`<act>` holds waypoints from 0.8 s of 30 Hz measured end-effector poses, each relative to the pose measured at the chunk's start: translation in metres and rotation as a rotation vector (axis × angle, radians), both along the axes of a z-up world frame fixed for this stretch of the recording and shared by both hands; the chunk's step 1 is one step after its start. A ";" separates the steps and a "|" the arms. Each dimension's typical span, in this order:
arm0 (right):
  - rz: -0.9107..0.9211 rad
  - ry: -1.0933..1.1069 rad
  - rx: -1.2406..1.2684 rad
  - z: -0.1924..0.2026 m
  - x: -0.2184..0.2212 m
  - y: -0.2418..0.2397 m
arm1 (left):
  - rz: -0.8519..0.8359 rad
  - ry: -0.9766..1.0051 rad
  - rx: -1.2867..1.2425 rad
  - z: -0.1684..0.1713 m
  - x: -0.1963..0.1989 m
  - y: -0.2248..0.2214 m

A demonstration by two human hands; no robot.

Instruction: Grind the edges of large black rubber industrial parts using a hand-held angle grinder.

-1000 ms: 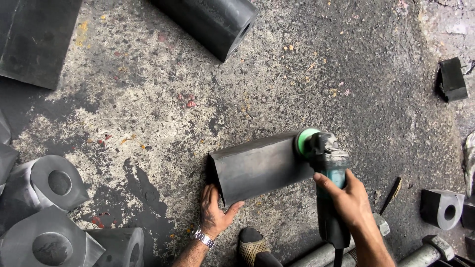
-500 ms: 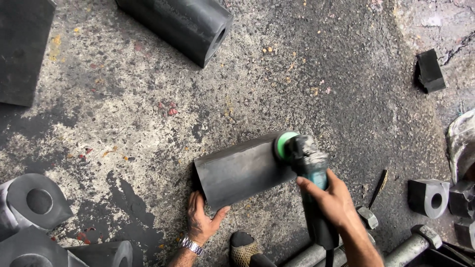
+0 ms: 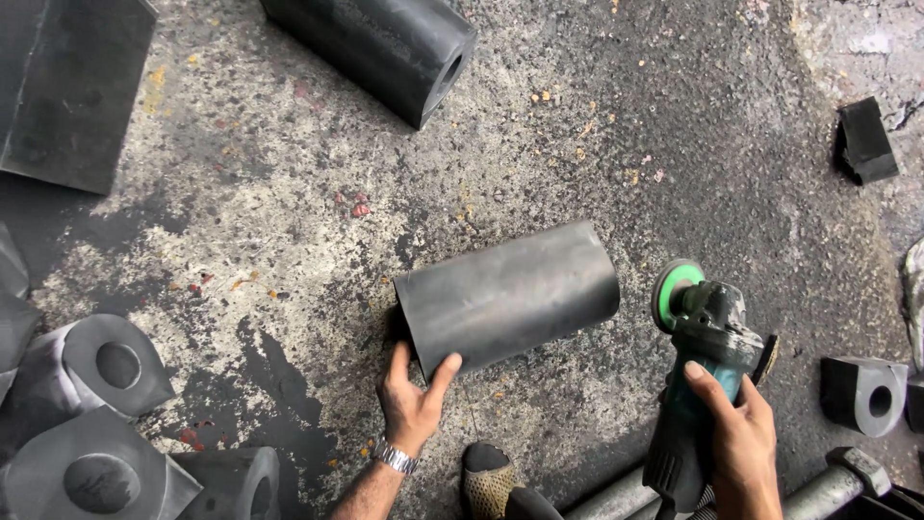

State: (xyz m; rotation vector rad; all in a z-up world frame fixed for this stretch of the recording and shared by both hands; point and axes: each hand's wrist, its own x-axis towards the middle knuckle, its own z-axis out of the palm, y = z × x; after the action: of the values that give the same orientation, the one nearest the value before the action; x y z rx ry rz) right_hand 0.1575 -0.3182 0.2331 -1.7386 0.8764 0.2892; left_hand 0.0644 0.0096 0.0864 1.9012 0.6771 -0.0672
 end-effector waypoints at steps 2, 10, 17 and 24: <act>-0.005 0.009 0.002 0.002 -0.010 0.001 | 0.163 0.245 -0.183 0.013 0.028 0.007; 0.097 0.114 -0.025 -0.032 -0.045 -0.007 | 0.433 0.183 -0.388 -0.022 0.071 0.027; 0.125 0.183 -0.029 -0.042 -0.060 0.003 | 0.323 -0.073 -0.251 -0.037 0.067 0.003; 0.244 0.124 -0.030 -0.042 -0.080 0.006 | 0.394 0.031 -0.281 0.031 0.077 0.020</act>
State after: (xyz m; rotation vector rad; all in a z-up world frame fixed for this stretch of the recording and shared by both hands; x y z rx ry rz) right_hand 0.0773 -0.3122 0.1911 -1.8732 0.7594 0.5525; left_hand 0.1410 0.0295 0.1179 1.4756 0.9974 0.0565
